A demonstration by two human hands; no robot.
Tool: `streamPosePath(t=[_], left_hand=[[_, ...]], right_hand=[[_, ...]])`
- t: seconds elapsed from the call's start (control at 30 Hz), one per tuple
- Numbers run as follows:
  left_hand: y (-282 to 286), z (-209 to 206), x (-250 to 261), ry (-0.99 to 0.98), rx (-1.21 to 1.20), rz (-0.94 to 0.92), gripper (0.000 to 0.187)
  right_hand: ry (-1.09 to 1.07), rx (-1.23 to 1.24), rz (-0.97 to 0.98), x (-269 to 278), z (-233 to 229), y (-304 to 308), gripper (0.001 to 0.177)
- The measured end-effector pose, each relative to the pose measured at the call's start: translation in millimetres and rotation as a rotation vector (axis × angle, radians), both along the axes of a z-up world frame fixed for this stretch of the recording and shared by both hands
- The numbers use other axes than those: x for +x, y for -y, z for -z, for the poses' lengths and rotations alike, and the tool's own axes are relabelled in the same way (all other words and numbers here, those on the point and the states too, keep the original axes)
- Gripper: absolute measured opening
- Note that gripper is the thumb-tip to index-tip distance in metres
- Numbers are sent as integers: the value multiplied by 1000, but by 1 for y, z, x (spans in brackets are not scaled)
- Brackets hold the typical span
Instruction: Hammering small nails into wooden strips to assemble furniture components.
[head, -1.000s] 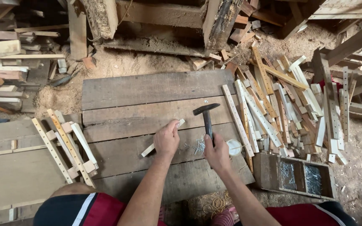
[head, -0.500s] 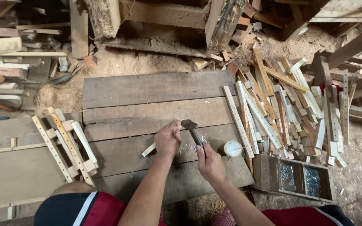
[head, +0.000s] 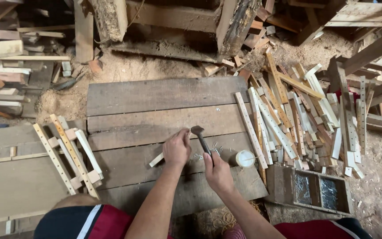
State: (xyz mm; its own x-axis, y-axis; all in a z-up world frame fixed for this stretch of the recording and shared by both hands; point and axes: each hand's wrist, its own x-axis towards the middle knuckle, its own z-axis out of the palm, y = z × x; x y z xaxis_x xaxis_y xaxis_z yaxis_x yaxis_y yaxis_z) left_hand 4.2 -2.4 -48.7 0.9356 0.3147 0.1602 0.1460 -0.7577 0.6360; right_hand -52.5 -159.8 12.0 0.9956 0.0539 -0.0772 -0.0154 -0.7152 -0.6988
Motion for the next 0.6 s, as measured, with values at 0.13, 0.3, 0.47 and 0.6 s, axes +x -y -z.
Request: streamPosePath(t=[0.13, 0.3, 0.47, 0.6], left_hand=[[-3, -30, -7, -202, -32, 55, 31], [-6, -44, -3, -343, -41, 91, 35], [-5, -49, -5, -338, -90, 116, 35], [-3, -47, -9, -295, -42, 88, 33]], right_hand=[[194, 89, 38, -8, 33, 13, 27], [127, -137, -85, 14, 36, 5, 39], [129, 32, -21, 4, 23, 9, 35], [131, -109, -70, 6, 37, 3, 38]])
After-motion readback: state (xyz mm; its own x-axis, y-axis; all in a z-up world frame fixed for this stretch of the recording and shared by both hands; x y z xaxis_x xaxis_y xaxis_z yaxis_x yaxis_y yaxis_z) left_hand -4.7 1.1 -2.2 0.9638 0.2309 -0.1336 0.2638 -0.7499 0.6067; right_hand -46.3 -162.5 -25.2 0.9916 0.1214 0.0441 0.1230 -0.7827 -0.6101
